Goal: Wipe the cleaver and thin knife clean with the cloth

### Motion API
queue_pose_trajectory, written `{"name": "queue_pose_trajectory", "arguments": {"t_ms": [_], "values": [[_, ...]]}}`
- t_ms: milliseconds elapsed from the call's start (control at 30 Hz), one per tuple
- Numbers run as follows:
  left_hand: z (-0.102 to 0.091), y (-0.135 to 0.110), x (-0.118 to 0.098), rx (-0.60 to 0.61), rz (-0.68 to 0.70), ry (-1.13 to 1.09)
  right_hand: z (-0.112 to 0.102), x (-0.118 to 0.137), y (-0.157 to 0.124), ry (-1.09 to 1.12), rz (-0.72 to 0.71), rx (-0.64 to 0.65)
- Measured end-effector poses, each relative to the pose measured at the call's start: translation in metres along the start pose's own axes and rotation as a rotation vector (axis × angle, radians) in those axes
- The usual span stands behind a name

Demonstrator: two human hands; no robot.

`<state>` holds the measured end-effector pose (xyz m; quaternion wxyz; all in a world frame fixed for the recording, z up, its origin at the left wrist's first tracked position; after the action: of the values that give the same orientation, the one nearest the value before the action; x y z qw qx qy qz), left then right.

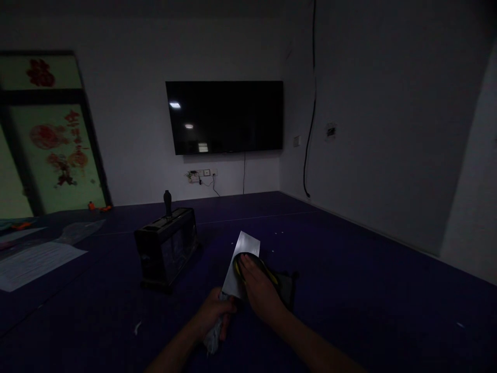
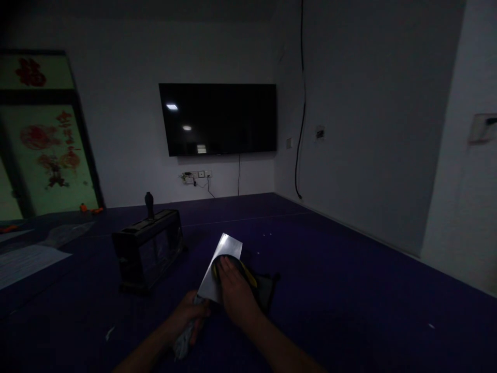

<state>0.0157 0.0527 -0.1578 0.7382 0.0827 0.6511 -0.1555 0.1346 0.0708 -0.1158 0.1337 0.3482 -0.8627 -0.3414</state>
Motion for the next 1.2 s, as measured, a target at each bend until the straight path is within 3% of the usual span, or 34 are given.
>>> {"name": "queue_pose_trajectory", "arguments": {"t_ms": [200, 300, 533, 867, 1200], "values": [[-0.003, 0.000, -0.002, -0.050, 0.030, -0.017, 0.007, -0.020, -0.003, 0.011, 0.197, 0.005], [-0.004, 0.002, -0.002, -0.059, 0.023, -0.005, 0.012, -0.025, -0.004, -0.009, 0.223, 0.016], [-0.002, 0.001, -0.001, -0.023, 0.025, 0.009, 0.014, -0.023, -0.004, -0.122, 0.158, 0.012], [0.007, -0.007, -0.007, 0.053, -0.072, 0.141, -0.005, 0.001, 0.001, -0.145, -0.041, -0.083], [0.004, -0.001, -0.003, 0.037, -0.023, 0.089, -0.001, -0.004, 0.002, -0.150, 0.006, -0.069]]}}
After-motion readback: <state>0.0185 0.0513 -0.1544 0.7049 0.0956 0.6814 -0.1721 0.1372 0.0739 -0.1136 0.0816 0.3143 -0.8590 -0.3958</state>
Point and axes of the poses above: each hand's wrist, its own y-axis towards the middle knuckle, its own z-axis out of the palm, x = y × z, the point moved 5 cm from there along y, towards the middle knuckle
